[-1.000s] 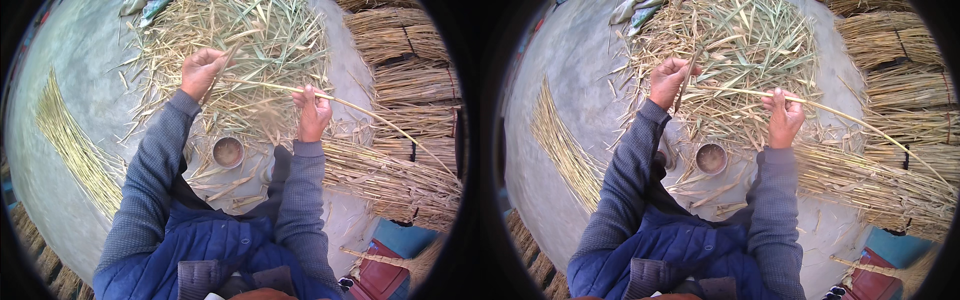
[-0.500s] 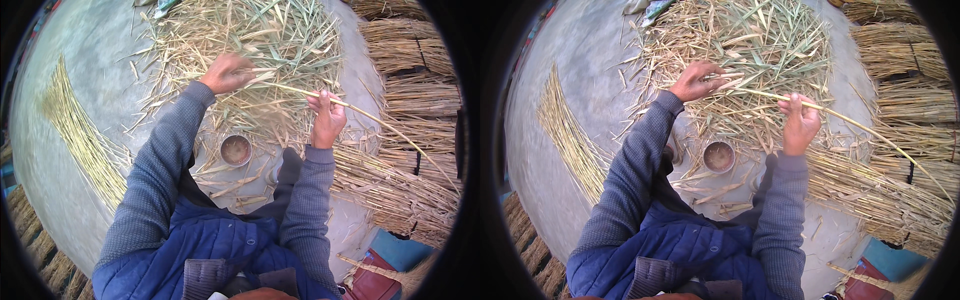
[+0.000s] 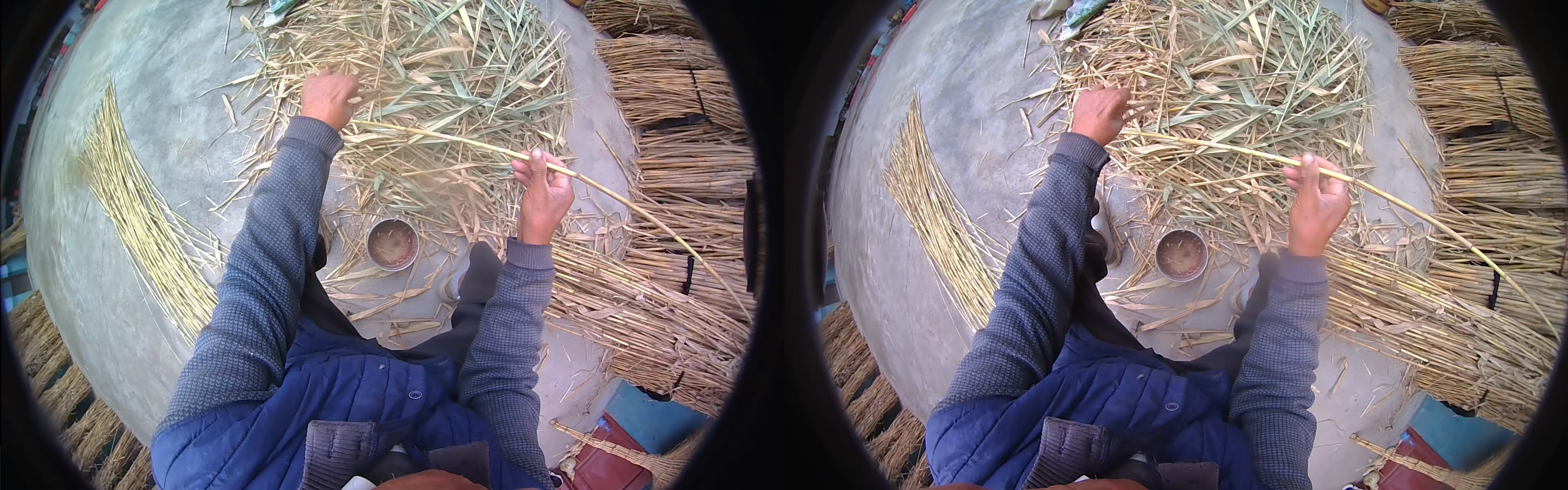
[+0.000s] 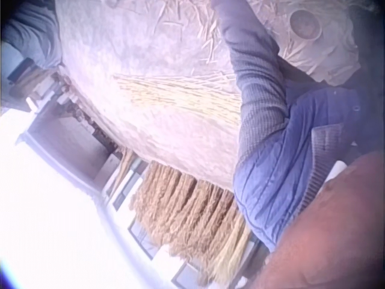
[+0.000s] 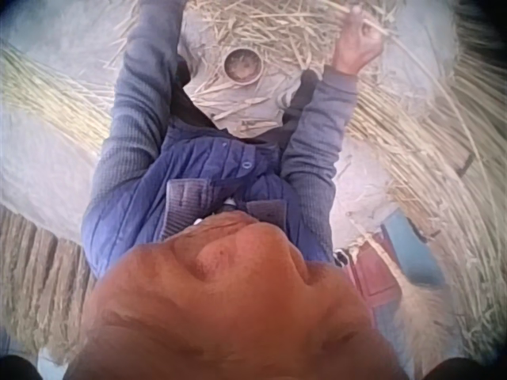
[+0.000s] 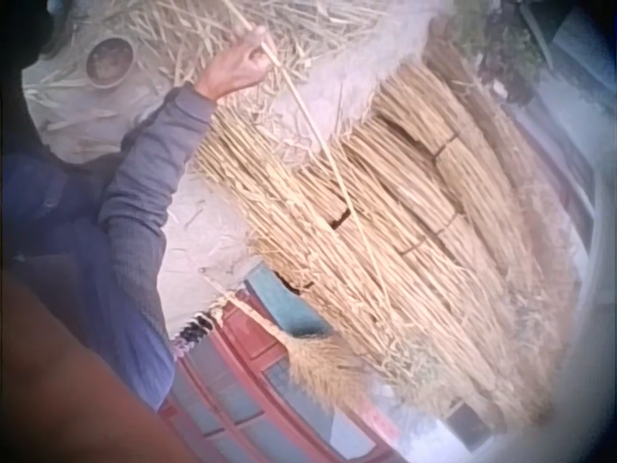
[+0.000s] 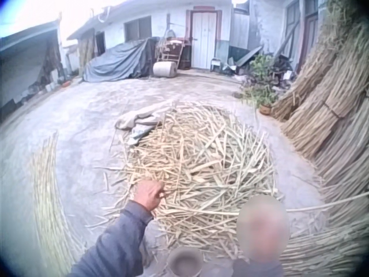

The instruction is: The person sits on the floor and repeatedly picks up dried plant stems, strips off the outer layers by hand, and places the cleaned stems into a pile. The process is continuous and repetitive, with the person handling each stem individually.

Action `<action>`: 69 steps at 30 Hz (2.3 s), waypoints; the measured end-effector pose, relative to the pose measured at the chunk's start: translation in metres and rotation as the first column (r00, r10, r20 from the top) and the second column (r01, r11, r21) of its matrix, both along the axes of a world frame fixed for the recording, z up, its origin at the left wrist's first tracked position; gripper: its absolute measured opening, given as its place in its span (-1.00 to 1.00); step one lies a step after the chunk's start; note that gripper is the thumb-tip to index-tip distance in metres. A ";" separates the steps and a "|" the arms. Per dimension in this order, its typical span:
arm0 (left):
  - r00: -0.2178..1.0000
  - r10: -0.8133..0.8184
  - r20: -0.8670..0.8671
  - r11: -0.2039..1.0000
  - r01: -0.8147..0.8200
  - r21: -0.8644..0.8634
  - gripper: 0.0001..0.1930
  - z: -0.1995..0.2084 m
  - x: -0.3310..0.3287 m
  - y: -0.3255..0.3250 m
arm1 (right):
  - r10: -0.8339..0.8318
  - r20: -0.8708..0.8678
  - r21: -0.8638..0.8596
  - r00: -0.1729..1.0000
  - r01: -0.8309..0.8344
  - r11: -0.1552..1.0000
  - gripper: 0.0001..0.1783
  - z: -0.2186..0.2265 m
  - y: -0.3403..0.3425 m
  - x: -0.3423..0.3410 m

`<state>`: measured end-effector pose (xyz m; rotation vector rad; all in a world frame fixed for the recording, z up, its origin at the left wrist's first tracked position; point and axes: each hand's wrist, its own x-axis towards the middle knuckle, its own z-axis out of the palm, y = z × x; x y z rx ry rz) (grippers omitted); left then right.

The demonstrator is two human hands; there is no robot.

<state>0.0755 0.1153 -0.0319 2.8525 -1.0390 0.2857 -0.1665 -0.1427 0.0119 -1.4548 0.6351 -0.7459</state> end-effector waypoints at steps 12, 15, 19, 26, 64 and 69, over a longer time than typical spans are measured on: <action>0.984 0.144 -0.104 0.972 -0.160 -0.169 -0.59 -0.019 0.007 0.017 | -0.031 -0.023 -0.006 0.999 0.031 1.000 -0.66 -0.006 -0.003 0.002; 0.949 0.244 -0.199 0.967 -0.252 -0.020 -0.58 -0.018 0.014 0.021 | -0.018 -0.038 -0.012 0.999 0.018 1.000 -0.65 -0.007 -0.006 0.000; 0.919 -0.116 -0.378 0.580 -0.246 -0.776 -0.56 -0.014 0.028 0.020 | -0.030 -0.094 -0.017 0.995 0.029 0.999 -0.65 -0.009 -0.009 -0.002; 0.896 -0.301 -0.327 0.851 0.098 -0.516 -0.66 -0.007 0.000 -0.008 | -0.036 -0.094 -0.023 0.995 0.034 0.999 -0.66 -0.006 -0.008 0.001; 0.852 -0.364 -0.377 0.524 -0.148 -0.839 -0.72 -0.002 -0.008 0.006 | 0.133 0.087 0.147 0.987 -0.145 0.979 -0.71 0.007 -0.002 -0.010; 0.881 -0.390 -0.267 0.802 0.183 -0.568 -0.64 -0.013 -0.010 -0.005 | 0.114 0.121 0.160 0.986 -0.132 0.978 -0.72 0.007 0.007 -0.005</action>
